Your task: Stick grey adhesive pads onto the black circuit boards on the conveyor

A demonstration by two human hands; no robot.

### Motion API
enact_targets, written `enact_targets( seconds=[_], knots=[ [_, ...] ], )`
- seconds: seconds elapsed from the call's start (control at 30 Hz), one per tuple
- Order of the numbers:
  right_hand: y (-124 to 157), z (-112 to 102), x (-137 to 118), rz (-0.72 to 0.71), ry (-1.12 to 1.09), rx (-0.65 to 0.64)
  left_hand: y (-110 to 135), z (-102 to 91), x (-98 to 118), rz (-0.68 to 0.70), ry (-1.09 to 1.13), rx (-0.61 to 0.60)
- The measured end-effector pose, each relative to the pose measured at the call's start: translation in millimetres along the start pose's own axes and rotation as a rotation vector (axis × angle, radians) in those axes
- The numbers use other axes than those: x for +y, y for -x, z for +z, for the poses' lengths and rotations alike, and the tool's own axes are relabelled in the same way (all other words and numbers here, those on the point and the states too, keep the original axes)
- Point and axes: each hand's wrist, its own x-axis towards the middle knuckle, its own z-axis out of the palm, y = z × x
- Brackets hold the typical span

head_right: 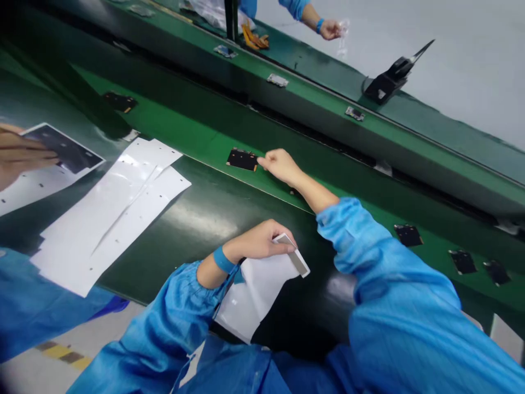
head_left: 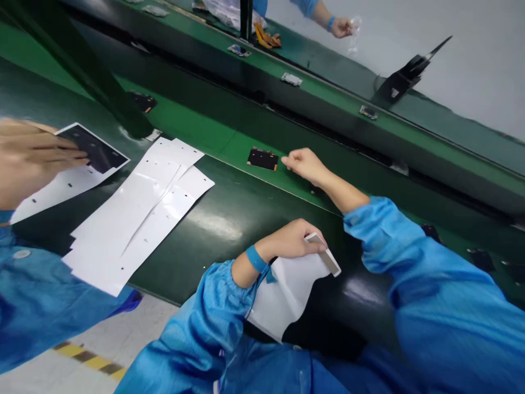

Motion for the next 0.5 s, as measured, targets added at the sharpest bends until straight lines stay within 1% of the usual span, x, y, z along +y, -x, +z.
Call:
enact_targets(
  seconds=[0.07, 0.13, 0.2, 0.27, 0.3, 0.37, 0.4, 0.43, 0.5],
  knots=[
    [56, -19, 31, 0.033, -0.097, 0.039, -1, -2.6, 1, -0.028, 0.004, 0.102],
    [117, -33, 61, 0.103, -0.158, 0.102, 0, -6.0, 4, -0.068, 0.0, 0.201],
    [177, -39, 85, 0.208, -0.209, 0.176, 2, -10.0, 8, -0.111, 0.008, 0.283],
    [229, -39, 103, 0.303, -0.247, 0.265, 5, -14.4, 11, -0.167, 0.015, 0.364],
    [251, -37, 111, 0.334, -0.254, 0.311, 6, -16.7, 13, -0.196, 0.01, 0.407],
    [286, -31, 122, 0.363, -0.259, 0.398, 7, -21.4, 13, -0.272, 0.004, 0.498],
    [299, -29, 127, 0.367, -0.258, 0.435, 8, -23.8, 11, -0.323, -0.008, 0.519],
    [311, -28, 131, 0.368, -0.251, 0.468, 8, -26.1, 9, -0.366, -0.022, 0.568],
    [332, -29, 138, 0.373, -0.222, 0.549, 8, -29.7, 5, -0.417, -0.05, 0.648]
  ],
)
